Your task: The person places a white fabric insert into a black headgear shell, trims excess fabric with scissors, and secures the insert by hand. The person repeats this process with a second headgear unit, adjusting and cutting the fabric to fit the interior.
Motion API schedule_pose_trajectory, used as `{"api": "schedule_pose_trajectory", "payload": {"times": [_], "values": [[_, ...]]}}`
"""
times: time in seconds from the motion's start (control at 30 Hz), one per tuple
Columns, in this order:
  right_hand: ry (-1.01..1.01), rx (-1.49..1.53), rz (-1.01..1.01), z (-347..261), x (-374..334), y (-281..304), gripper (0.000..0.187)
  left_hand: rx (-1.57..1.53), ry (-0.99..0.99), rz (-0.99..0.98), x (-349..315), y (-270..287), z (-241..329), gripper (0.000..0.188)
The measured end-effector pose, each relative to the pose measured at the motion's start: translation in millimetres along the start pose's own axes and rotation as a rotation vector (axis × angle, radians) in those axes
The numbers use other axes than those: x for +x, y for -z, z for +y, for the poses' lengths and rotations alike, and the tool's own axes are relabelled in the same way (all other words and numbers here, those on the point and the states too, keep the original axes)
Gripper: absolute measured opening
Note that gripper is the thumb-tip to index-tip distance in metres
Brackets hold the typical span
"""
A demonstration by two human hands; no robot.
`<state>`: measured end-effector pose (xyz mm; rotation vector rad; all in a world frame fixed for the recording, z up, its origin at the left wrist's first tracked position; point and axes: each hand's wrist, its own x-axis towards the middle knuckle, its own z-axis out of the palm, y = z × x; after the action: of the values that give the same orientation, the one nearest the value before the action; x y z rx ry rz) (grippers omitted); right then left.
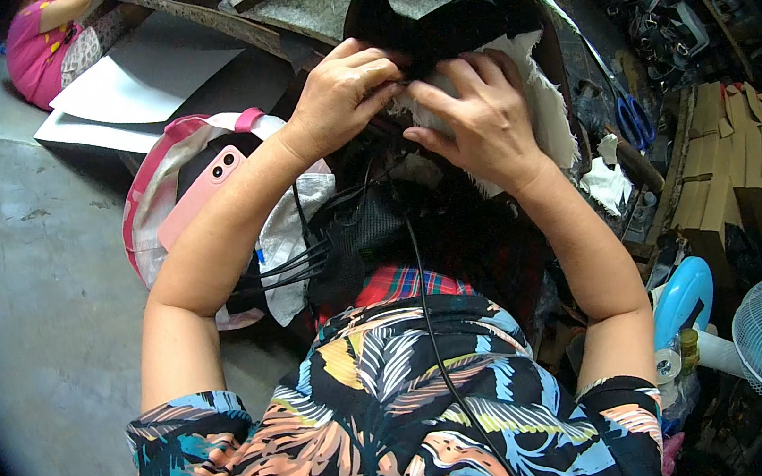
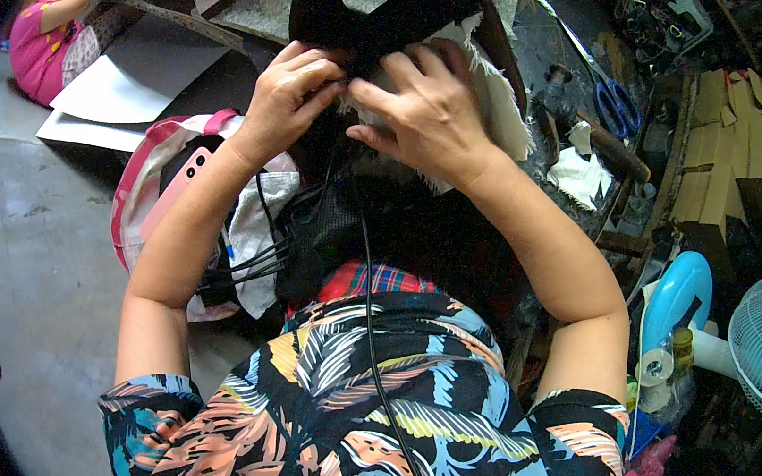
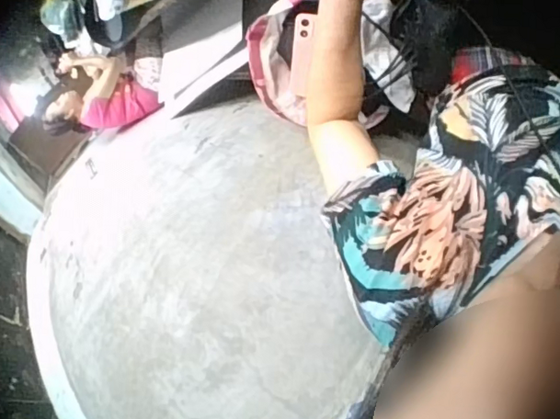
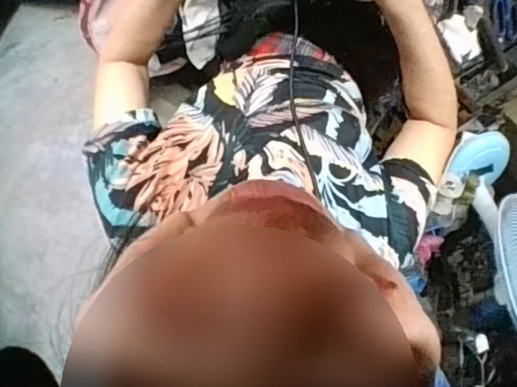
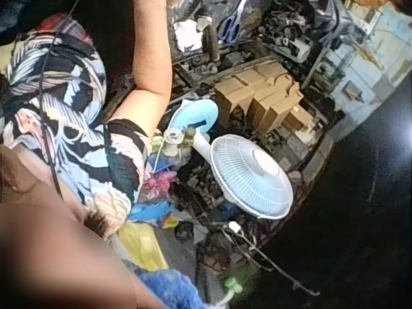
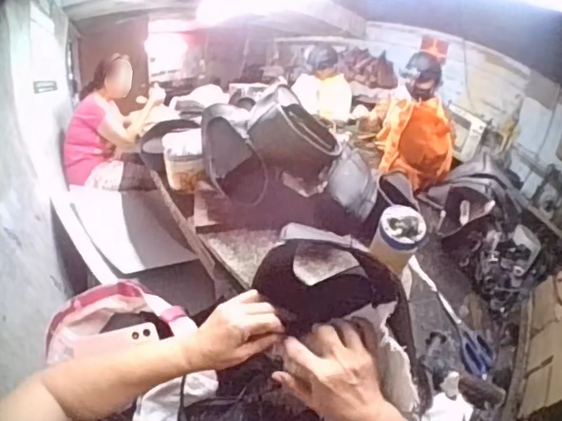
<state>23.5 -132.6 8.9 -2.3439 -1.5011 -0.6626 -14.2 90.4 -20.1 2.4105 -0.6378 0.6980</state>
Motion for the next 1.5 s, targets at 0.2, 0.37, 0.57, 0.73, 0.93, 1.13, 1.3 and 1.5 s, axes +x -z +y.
{"api": "schedule_pose_trajectory", "payload": {"times": [0.2, 0.37, 0.57, 0.73, 0.93, 1.13, 1.3, 1.5], "values": [[-0.203, 0.333, 0.213, 9.3, -8.3, -5.3, 0.037, 0.120, -0.154, 0.018, -2.6, -2.2, 3.2, 0.018], [-0.156, 0.313, 0.288, 6.3, -1.3, -4.5, 0.057, 0.204, -0.280, -0.029, 0.5, -1.0, 2.7, 0.019], [-0.204, 0.074, 0.026, 6.8, -0.9, -0.2, 0.045, 0.200, -0.362, -0.071, -11.0, 6.2, 2.7, 0.023], [-0.280, 0.267, 0.054, 22.8, -3.8, -1.0, 0.040, 0.067, -0.312, -0.068, -7.7, 14.2, 6.1, 0.038], [-0.481, 0.798, -0.043, 39.4, -19.0, 24.1, 0.038, 0.032, -0.185, -0.038, 10.5, 12.7, 14.9, 0.062], [-0.165, 0.193, -0.055, 44.3, -35.5, 41.7, 0.034, 0.053, -0.138, -0.097, 24.9, 4.8, 21.5, 0.053], [-0.235, 0.200, -0.022, 48.0, -24.4, 46.5, 0.029, 0.058, -0.057, -0.247, 47.3, -4.3, 29.6, 0.039], [-0.171, 0.162, -0.068, 11.9, -37.4, 35.5, 0.029, 0.144, 0.003, -0.225, 61.1, -7.3, 32.7, 0.026]]}}
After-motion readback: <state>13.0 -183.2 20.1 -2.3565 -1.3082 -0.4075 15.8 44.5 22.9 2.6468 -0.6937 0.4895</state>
